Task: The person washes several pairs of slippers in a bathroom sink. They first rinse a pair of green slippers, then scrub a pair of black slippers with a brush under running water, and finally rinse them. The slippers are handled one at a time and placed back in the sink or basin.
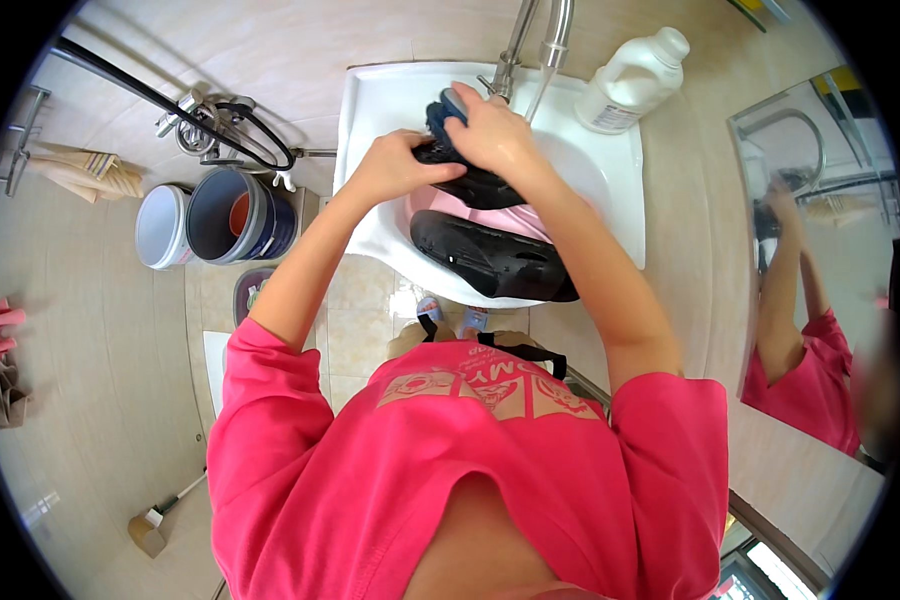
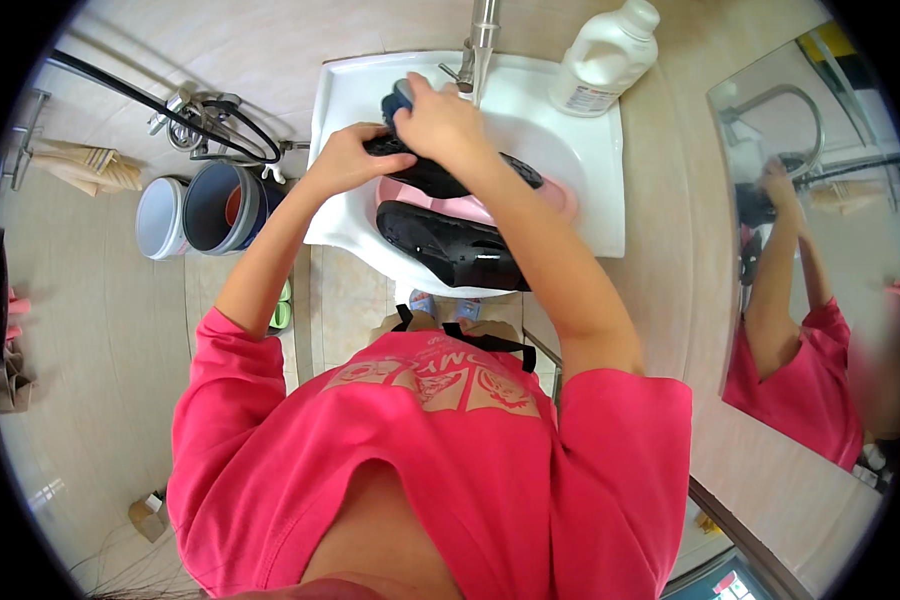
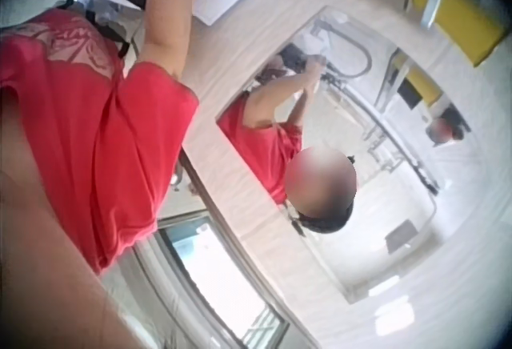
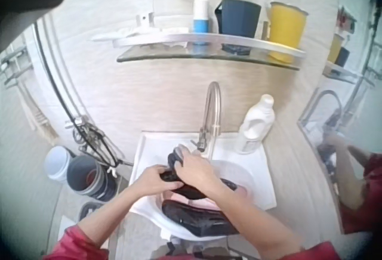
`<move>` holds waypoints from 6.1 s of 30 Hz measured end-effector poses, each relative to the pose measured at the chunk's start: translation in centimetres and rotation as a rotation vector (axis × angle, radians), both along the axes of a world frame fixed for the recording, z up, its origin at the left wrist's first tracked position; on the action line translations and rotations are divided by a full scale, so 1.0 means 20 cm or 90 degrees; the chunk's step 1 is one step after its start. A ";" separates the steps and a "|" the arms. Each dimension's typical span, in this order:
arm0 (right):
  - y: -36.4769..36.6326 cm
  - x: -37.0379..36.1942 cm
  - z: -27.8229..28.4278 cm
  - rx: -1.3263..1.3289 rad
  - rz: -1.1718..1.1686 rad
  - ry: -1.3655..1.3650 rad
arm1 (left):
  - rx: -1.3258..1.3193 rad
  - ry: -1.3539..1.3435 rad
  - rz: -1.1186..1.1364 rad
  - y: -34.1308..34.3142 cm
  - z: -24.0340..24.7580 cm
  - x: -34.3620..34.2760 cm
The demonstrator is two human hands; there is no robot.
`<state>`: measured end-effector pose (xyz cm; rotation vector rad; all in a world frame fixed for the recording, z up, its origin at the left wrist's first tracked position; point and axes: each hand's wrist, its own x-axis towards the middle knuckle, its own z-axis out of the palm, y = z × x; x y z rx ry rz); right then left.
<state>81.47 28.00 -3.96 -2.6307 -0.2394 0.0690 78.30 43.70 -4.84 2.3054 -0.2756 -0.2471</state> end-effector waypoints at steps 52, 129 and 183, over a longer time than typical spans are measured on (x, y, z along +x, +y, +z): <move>-0.23 -0.01 -0.30 -0.147 -0.022 0.038 | 0.233 -0.070 -0.012 -0.27 -0.14 -0.14; -0.55 0.03 -0.33 0.624 -0.201 0.442 | -0.659 0.314 0.406 0.20 -0.24 0.15; 0.18 0.11 -0.29 0.759 0.067 0.707 | -0.694 0.233 0.160 0.53 -0.21 0.17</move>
